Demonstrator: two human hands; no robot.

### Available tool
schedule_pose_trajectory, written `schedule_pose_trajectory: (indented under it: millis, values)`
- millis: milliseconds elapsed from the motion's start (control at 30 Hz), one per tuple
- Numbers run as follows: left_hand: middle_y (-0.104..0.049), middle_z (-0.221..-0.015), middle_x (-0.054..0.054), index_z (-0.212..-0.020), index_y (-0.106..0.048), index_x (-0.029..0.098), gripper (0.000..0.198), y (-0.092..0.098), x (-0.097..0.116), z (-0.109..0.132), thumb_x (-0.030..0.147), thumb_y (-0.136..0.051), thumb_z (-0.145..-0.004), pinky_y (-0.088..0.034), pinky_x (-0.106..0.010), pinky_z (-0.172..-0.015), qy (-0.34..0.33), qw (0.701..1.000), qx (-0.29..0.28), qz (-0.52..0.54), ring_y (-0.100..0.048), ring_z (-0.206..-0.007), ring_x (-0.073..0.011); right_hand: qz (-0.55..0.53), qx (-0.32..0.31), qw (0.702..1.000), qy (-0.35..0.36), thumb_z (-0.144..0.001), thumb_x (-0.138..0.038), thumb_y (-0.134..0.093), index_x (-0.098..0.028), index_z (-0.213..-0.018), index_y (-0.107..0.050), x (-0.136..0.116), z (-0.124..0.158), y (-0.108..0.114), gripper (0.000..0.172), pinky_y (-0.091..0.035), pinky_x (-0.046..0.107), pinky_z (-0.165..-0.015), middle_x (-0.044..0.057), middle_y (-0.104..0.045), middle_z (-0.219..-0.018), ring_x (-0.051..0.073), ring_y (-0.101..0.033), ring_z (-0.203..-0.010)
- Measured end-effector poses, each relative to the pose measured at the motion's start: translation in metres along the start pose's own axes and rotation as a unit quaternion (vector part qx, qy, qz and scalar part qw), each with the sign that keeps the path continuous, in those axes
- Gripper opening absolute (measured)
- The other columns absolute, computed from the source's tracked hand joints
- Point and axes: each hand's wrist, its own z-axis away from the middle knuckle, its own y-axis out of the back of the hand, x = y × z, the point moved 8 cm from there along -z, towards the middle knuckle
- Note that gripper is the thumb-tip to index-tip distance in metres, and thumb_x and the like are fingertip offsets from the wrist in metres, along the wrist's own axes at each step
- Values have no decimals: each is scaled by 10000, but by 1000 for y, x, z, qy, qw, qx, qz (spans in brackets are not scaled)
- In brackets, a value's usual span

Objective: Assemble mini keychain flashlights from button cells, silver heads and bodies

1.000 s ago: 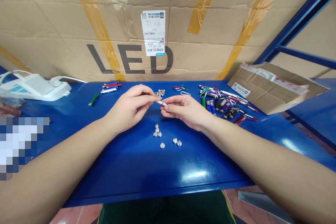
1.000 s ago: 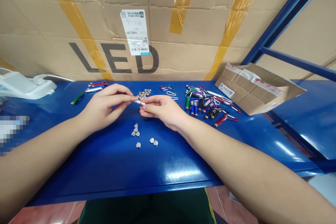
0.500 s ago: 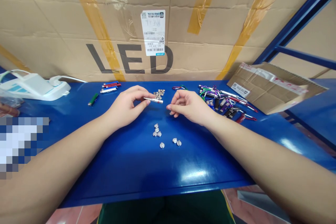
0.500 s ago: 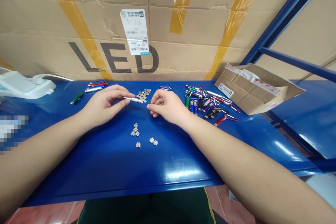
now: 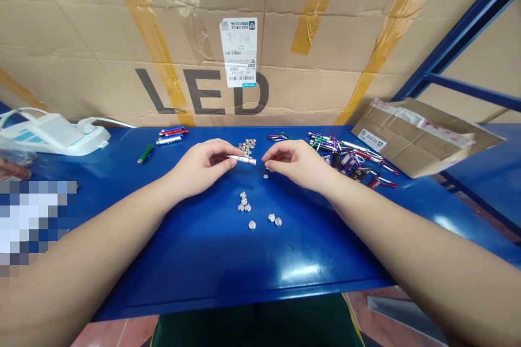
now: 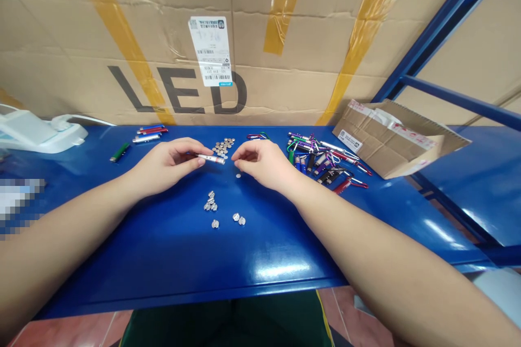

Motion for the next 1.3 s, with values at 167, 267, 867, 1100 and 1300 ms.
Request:
schedule_pose_trajectory:
  millis: [167,267,867,1100,1300]
  values:
    - [-760,-1155,-102,-1084,-800,204,306,-2,-4,-1,437,-734,-896,-547,-464,-1007,25,999,1,35,-708,-1082,-285,-77,8,997,-1,-683,-242,-813,-200,-798,-668,0,1,-4,190,-582,318,-743,2,-723,-748,156,-694,-697]
    - [-770,-1149,-103,-1067,-798,194,328,-2,-5,-1,454,-766,-869,-549,-473,-1018,38,998,5,58,-715,-1069,-284,-80,17,997,-15,-690,-275,-826,-198,-803,-704,1,2,-4,183,-577,321,-697,9,-721,-726,160,-687,-661]
    - [-792,-1146,-113,-1094,-784,173,395,-3,-6,1,477,-805,-842,-546,-472,-1038,85,991,5,101,-730,-1065,-286,-133,43,990,23,-680,-236,-850,-186,-833,-690,-7,3,-5,227,-579,292,-704,9,-719,-788,140,-679,-711]
    - [-797,-1142,-110,-1097,-788,177,411,-4,-4,1,491,-818,-834,-547,-475,-1048,76,990,6,114,-733,-1075,-293,-144,56,987,42,-700,-312,-878,-192,-848,-738,-14,5,-10,238,-607,331,-759,25,-745,-825,167,-707,-770]
    - [-800,-1148,-114,-1085,-799,182,441,-4,-3,2,519,-845,-805,-559,-455,-1043,88,987,13,134,-737,-1084,-294,-148,73,985,54,-702,-336,-895,-197,-834,-736,-15,6,-8,249,-618,336,-771,20,-738,-819,161,-705,-755]
